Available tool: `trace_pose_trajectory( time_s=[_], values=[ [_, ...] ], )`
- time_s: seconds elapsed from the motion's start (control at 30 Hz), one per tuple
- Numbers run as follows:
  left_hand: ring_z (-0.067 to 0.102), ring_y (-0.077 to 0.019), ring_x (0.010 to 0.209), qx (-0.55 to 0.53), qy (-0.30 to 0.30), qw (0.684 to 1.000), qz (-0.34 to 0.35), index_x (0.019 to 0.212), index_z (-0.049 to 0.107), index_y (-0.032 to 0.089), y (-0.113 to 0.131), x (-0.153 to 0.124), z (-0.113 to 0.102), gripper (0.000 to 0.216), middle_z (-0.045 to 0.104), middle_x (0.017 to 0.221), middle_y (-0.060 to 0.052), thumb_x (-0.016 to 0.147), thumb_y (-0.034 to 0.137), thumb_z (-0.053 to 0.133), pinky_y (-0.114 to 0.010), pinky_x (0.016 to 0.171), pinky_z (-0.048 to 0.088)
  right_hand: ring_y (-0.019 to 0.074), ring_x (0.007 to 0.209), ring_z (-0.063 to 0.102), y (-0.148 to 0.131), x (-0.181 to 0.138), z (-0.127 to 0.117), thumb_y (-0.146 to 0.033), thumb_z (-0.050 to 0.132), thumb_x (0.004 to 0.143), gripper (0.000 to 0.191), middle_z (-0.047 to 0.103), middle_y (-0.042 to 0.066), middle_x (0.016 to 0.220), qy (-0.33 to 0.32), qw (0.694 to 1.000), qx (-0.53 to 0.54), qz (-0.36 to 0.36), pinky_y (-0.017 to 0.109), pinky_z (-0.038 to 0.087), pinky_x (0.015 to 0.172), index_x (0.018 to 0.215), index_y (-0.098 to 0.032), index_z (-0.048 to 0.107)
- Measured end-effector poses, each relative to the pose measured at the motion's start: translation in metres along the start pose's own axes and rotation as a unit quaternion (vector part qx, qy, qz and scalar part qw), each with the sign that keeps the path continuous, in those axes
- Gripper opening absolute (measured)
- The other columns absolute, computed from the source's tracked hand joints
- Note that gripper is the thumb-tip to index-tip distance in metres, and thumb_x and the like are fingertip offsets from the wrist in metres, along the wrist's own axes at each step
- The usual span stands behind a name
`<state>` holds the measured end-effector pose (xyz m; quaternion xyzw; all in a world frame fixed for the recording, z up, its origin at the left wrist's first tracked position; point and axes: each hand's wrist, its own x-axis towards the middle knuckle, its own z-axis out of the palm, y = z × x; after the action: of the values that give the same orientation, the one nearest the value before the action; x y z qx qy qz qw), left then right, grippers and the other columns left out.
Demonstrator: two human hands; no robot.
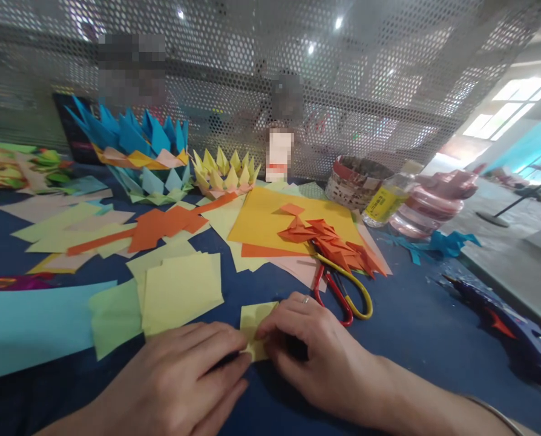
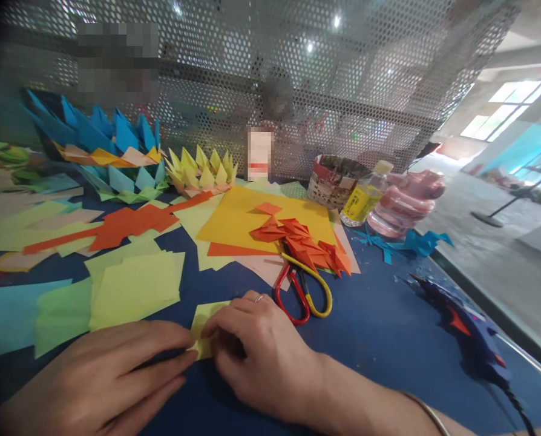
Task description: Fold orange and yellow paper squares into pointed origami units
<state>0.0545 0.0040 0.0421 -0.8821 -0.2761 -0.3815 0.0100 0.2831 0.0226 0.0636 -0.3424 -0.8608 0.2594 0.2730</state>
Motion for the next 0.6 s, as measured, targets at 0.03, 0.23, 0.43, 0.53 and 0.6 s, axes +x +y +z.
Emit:
trace_pose_trajectory(
  time_s=[0.03, 0.23, 0.43, 0.53, 0.6],
  values=[
    [0.075, -0.0139, 0.080, -0.003, 0.005, 1.000, -0.003, 0.097, 0.072, 0.024, -0.001, -0.002, 0.002, 0.032, 0.079, 0.091, 0.000, 0.109, 0.019, 0.043, -0.025, 0.070, 0.056, 0.0172, 0.082, 0.064, 0.002, 0.001, -0.001, 0.002, 0.056, 0.084, 0.028, 0.074, 0.003, 0.089, -0.008, 1.000, -0.002, -0.008, 0.028, 0.049, 0.077, 0.097, -0.018, 0.071],
    [0.075, -0.0145, 0.081, 0.011, -0.001, 1.000, 0.019, 0.097, 0.071, 0.023, -0.003, -0.009, 0.009, 0.029, 0.078, 0.088, 0.000, 0.103, 0.014, 0.044, -0.026, 0.072, 0.057, 0.0168, 0.086, 0.063, 0.007, 0.002, -0.007, -0.003, 0.063, 0.094, 0.016, 0.073, 0.004, 0.090, -0.032, 0.999, 0.001, -0.026, 0.028, 0.050, 0.080, 0.097, -0.017, 0.071],
    [0.076, -0.0140, 0.081, -0.004, 0.008, 1.000, 0.020, 0.097, 0.070, 0.021, -0.003, -0.009, 0.008, 0.025, 0.079, 0.088, 0.001, 0.096, 0.006, 0.049, -0.025, 0.074, 0.059, 0.0155, 0.084, 0.063, 0.010, 0.006, -0.012, -0.003, 0.053, 0.102, 0.026, 0.074, 0.003, 0.090, -0.063, 0.995, -0.005, -0.074, 0.027, 0.050, 0.079, 0.091, -0.019, 0.069],
    [0.076, -0.0140, 0.080, -0.015, 0.013, 1.000, 0.013, 0.096, 0.068, 0.021, -0.002, -0.007, 0.007, 0.024, 0.080, 0.088, 0.001, 0.094, 0.004, 0.051, -0.025, 0.074, 0.060, 0.0154, 0.084, 0.063, 0.012, 0.007, -0.015, -0.003, 0.050, 0.104, 0.028, 0.074, 0.004, 0.091, -0.074, 0.993, -0.010, -0.093, 0.027, 0.051, 0.078, 0.093, -0.019, 0.070],
    [0.076, -0.0143, 0.079, -0.017, 0.004, 1.000, 0.010, 0.098, 0.066, 0.020, -0.002, -0.006, 0.006, 0.022, 0.079, 0.088, 0.000, 0.096, 0.005, 0.050, -0.025, 0.075, 0.060, 0.0151, 0.086, 0.065, 0.014, 0.007, -0.016, -0.002, 0.052, 0.103, 0.027, 0.075, 0.004, 0.093, -0.073, 0.992, -0.008, -0.103, 0.026, 0.052, 0.078, 0.094, -0.018, 0.071]
  ],
)
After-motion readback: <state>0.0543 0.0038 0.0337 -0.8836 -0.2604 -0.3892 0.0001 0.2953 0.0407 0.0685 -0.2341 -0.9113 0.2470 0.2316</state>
